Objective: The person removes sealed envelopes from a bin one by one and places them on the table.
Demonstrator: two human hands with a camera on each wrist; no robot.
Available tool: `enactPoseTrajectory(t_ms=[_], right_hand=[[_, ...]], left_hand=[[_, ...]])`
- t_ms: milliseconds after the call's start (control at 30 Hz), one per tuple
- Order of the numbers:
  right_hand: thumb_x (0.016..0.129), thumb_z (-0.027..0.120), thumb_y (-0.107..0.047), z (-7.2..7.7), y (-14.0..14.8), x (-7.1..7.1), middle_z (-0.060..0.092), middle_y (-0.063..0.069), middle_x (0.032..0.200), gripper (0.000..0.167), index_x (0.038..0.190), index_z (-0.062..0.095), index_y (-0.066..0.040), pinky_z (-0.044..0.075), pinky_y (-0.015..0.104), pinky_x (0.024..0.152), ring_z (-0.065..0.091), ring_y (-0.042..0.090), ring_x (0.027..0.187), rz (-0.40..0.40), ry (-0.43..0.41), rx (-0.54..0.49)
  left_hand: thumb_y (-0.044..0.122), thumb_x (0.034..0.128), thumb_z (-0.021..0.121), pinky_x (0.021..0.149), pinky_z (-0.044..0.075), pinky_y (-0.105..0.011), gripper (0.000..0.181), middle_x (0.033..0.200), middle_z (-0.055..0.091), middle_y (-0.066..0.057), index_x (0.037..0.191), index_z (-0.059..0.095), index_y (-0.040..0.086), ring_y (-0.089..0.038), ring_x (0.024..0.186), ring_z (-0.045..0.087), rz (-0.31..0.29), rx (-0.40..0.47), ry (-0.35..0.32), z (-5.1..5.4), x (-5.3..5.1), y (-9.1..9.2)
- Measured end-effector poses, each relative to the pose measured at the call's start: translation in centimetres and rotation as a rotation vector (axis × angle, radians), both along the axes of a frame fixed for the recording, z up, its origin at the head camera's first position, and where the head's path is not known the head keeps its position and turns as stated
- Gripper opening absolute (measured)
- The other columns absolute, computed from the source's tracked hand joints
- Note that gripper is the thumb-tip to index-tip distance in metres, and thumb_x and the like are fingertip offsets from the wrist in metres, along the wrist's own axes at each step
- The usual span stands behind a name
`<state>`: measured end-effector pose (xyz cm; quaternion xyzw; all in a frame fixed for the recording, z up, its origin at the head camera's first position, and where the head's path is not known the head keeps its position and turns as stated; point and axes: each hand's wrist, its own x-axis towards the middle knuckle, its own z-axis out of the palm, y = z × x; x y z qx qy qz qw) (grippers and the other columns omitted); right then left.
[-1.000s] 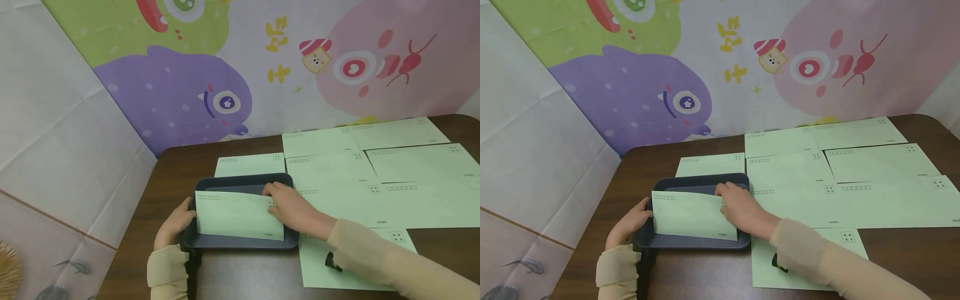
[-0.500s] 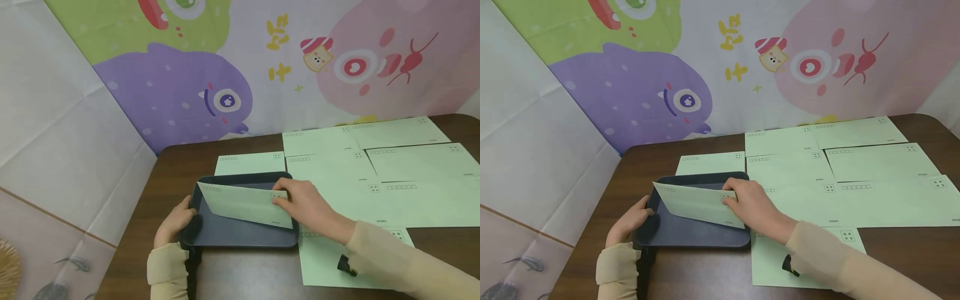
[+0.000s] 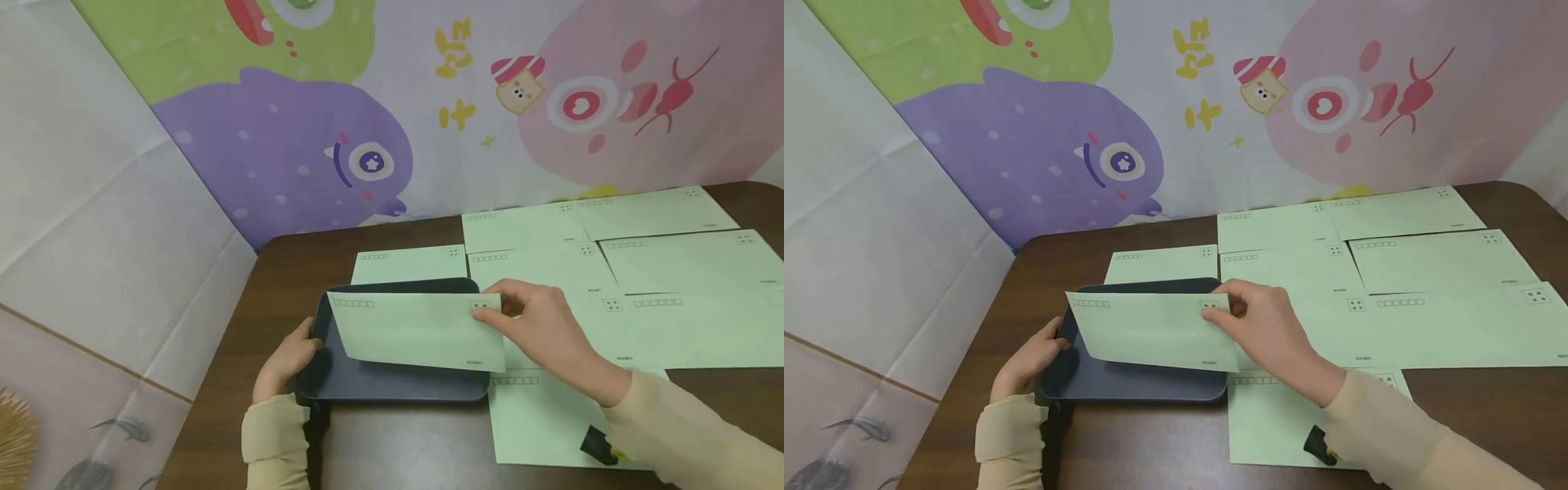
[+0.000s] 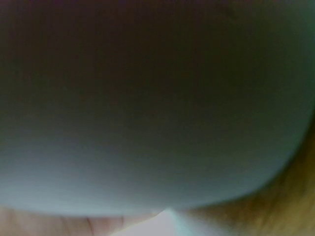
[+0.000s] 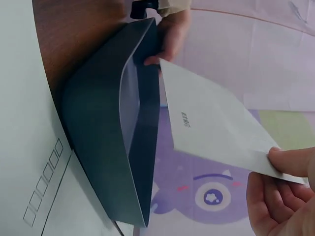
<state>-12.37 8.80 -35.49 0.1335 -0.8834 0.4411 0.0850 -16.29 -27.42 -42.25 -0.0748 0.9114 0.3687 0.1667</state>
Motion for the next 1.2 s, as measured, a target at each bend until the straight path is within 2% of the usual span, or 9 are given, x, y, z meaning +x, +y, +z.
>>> enactPoseTrajectory(t_ms=[200,367,567,767,933,1000,1100,1167,1200], right_hand=[[0.079,0.067,-0.035,0.3,2.1,0.3,0.048,-0.005,0.054,0.022,0.073,0.060,-0.015,0.030,0.021,0.049,0.035,0.004,0.051,-0.077,0.009,-0.023],[0.084,0.061,-0.035,0.3,4.3,0.7,0.063,0.001,0.066,0.026,0.089,0.064,-0.010,0.037,0.016,0.053,0.044,0.001,0.054,-0.132,-0.030,-0.031],[0.092,0.049,-0.033,-0.3,6.6,1.0,0.035,-0.004,0.052,0.028,0.095,0.059,-0.007,0.026,0.025,0.043,0.026,0.007,0.045,-0.173,-0.018,-0.006],[0.096,0.041,-0.029,-1.0,9.0,1.4,0.046,-0.001,0.056,0.033,0.108,0.055,-0.002,0.030,0.024,0.037,0.035,0.007,0.044,-0.244,-0.015,-0.015],[0.096,0.037,-0.033,-1.5,11.5,1.7,0.054,-0.009,0.062,0.041,0.113,0.052,0.001,0.040,0.025,0.036,0.047,0.006,0.046,-0.370,-0.064,0.015],[0.096,0.036,-0.034,-1.9,12.7,1.8,0.052,-0.016,0.061,0.044,0.115,0.051,0.002,0.041,0.026,0.036,0.048,0.006,0.045,-0.416,-0.077,0.033],[0.097,0.034,-0.034,-3.0,14.8,1.6,0.057,-0.006,0.065,0.047,0.119,0.048,0.005,0.041,0.028,0.034,0.049,0.007,0.041,-0.476,-0.092,0.042],[0.097,0.033,-0.034,-4.4,16.5,1.2,0.059,0.000,0.066,0.045,0.119,0.048,0.003,0.040,0.030,0.032,0.048,0.008,0.037,-0.514,-0.078,0.034],[0.097,0.033,-0.034,-5.3,17.4,1.0,0.059,-0.001,0.066,0.042,0.119,0.050,-0.003,0.040,0.032,0.031,0.048,0.008,0.036,-0.532,-0.068,0.031]], left_hand=[[0.009,0.0815,0.039,0.091,0.039,-0.046,0.053,0.133,0.043,-0.022,0.134,0.034,0.003,-0.032,0.113,0.045,-0.024,-0.010,0.020,0.0,0.1,-0.1],[0.010,0.0828,0.038,0.099,0.033,-0.049,0.057,0.141,0.034,-0.021,0.138,0.028,0.003,-0.034,0.124,0.037,-0.042,-0.005,0.008,-0.1,-0.1,-0.2],[0.010,0.0828,0.038,0.100,0.031,-0.051,0.058,0.142,0.032,-0.022,0.139,0.026,0.003,-0.036,0.126,0.035,-0.042,-0.005,0.005,-0.3,-0.3,-0.1],[0.008,0.0819,0.039,0.097,0.034,-0.050,0.054,0.138,0.037,-0.022,0.135,0.032,0.002,-0.035,0.120,0.039,-0.040,-0.010,0.016,-0.4,-0.4,0.1],[0.008,0.0812,0.039,0.094,0.036,-0.048,0.052,0.135,0.041,-0.022,0.133,0.034,0.003,-0.034,0.116,0.042,-0.049,-0.006,0.022,-0.4,-0.5,0.2],[0.008,0.0814,0.039,0.095,0.036,-0.048,0.054,0.137,0.039,-0.022,0.135,0.033,0.003,-0.034,0.119,0.041,-0.051,0.000,0.015,-0.4,-0.5,0.2],[0.009,0.0818,0.039,0.097,0.034,-0.049,0.056,0.139,0.037,-0.022,0.137,0.031,0.003,-0.034,0.121,0.039,-0.051,0.008,0.009,-0.4,-0.5,0.2],[0.009,0.0820,0.039,0.098,0.033,-0.049,0.056,0.140,0.036,-0.022,0.137,0.030,0.002,-0.035,0.122,0.038,-0.052,0.005,0.011,-0.4,-0.5,0.2],[0.010,0.0820,0.039,0.097,0.034,-0.049,0.056,0.139,0.037,-0.022,0.137,0.031,0.003,-0.035,0.121,0.039,-0.054,0.002,0.013,-0.4,-0.5,0.2]])
